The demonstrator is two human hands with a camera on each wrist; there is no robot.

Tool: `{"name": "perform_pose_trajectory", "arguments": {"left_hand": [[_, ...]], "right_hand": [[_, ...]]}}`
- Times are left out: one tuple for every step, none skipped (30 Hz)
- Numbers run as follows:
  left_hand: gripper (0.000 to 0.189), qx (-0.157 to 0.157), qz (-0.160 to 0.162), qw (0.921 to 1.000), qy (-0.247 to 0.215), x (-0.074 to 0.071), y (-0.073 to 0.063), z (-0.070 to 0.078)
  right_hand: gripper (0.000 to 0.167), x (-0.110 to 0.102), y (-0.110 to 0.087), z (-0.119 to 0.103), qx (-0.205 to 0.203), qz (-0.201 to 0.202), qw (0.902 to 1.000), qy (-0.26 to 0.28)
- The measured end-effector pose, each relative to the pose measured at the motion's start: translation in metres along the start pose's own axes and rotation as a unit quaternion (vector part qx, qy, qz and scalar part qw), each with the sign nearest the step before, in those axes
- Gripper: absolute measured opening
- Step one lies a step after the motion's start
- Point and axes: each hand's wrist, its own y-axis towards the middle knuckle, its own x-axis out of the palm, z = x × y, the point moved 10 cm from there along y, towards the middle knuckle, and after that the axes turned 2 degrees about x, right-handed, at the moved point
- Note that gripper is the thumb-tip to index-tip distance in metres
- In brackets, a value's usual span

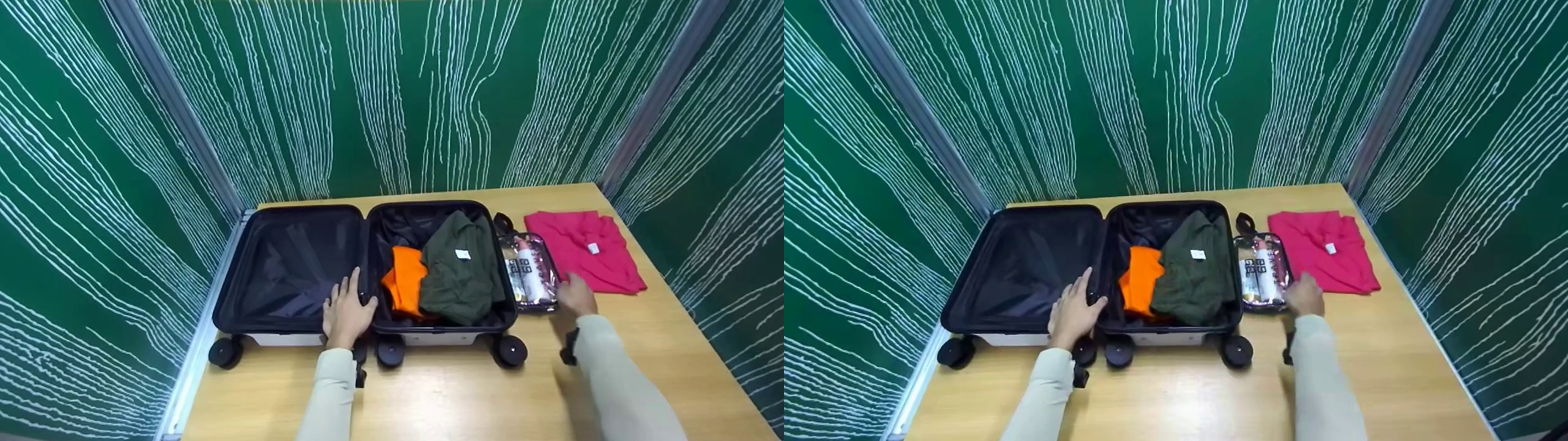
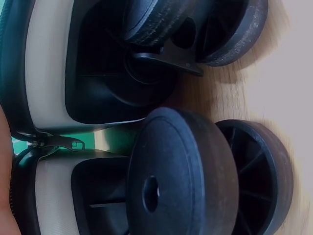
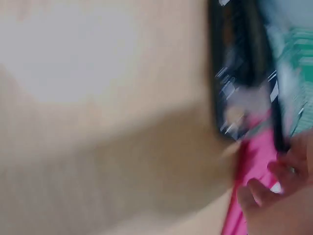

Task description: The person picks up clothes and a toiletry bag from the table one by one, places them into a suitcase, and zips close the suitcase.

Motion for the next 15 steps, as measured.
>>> {"name": "perform_pose_trajectory", "arguments": {"left_hand": [[0.079, 0.000, -0.001, 1.0000, 0.000, 0.000, 0.000, 0.000], [0.079, -0.001, 0.000, 1.0000, 0.000, 0.000, 0.000, 0.000], [0.079, -0.001, 0.000, 1.0000, -0.001, 0.000, 0.000, 0.000], [0.079, -0.001, 0.002, 1.0000, -0.001, 0.000, 0.000, 0.000], [0.079, 0.000, 0.005, 1.0000, -0.002, -0.001, 0.000, 0.001], [0.079, -0.001, 0.005, 1.0000, -0.002, -0.001, 0.000, 0.001], [0.080, -0.001, 0.006, 1.0000, -0.003, 0.000, 0.000, 0.001], [0.080, -0.001, 0.007, 1.0000, -0.002, 0.000, 0.000, 0.001], [0.080, -0.002, 0.007, 1.0000, -0.001, 0.000, 0.000, 0.001], [0.080, -0.001, 0.008, 1.0000, -0.002, 0.000, 0.000, 0.001], [0.079, -0.001, 0.008, 1.0000, -0.002, 0.000, 0.000, 0.001], [0.079, -0.001, 0.008, 1.0000, -0.003, 0.000, -0.001, 0.001], [0.079, 0.000, 0.009, 1.0000, -0.004, -0.001, -0.001, 0.001], [0.079, 0.001, 0.010, 0.9999, -0.005, -0.001, -0.001, 0.001], [0.078, 0.003, 0.010, 0.9999, -0.007, -0.001, -0.001, 0.001]], "right_hand": [[0.057, 0.002, -0.001, 0.006, -0.002, -0.013, 0.9999, 0.007], [0.056, 0.003, -0.001, 0.011, -0.006, -0.020, 0.9997, 0.011], [0.056, 0.003, -0.001, 0.015, -0.012, -0.026, 0.9995, 0.014], [0.057, 0.003, -0.002, 0.019, -0.014, -0.029, 0.9993, 0.018], [0.057, 0.003, -0.002, 0.022, -0.015, -0.032, 0.9992, 0.020], [0.058, 0.003, -0.003, 0.026, -0.011, -0.036, 0.9991, 0.020], [0.058, 0.004, -0.003, 0.029, -0.008, -0.040, 0.9991, 0.008], [0.059, 0.004, -0.004, 0.032, -0.009, -0.045, 0.9989, -0.010], [0.060, 0.005, -0.004, 0.033, -0.012, -0.050, 0.9983, -0.028], [0.060, 0.006, -0.005, 0.035, -0.013, -0.054, 0.9972, -0.050], [0.060, 0.006, -0.007, 0.036, -0.017, -0.054, 0.9956, -0.074], [0.059, 0.007, -0.008, 0.036, -0.019, -0.054, 0.9935, -0.098], [0.059, 0.007, -0.010, 0.036, -0.025, -0.051, 0.9906, -0.125], [0.059, 0.008, -0.011, 0.036, -0.029, -0.047, 0.9881, -0.143], [0.060, 0.009, -0.012, 0.036, -0.032, -0.044, 0.9856, -0.160]]}}
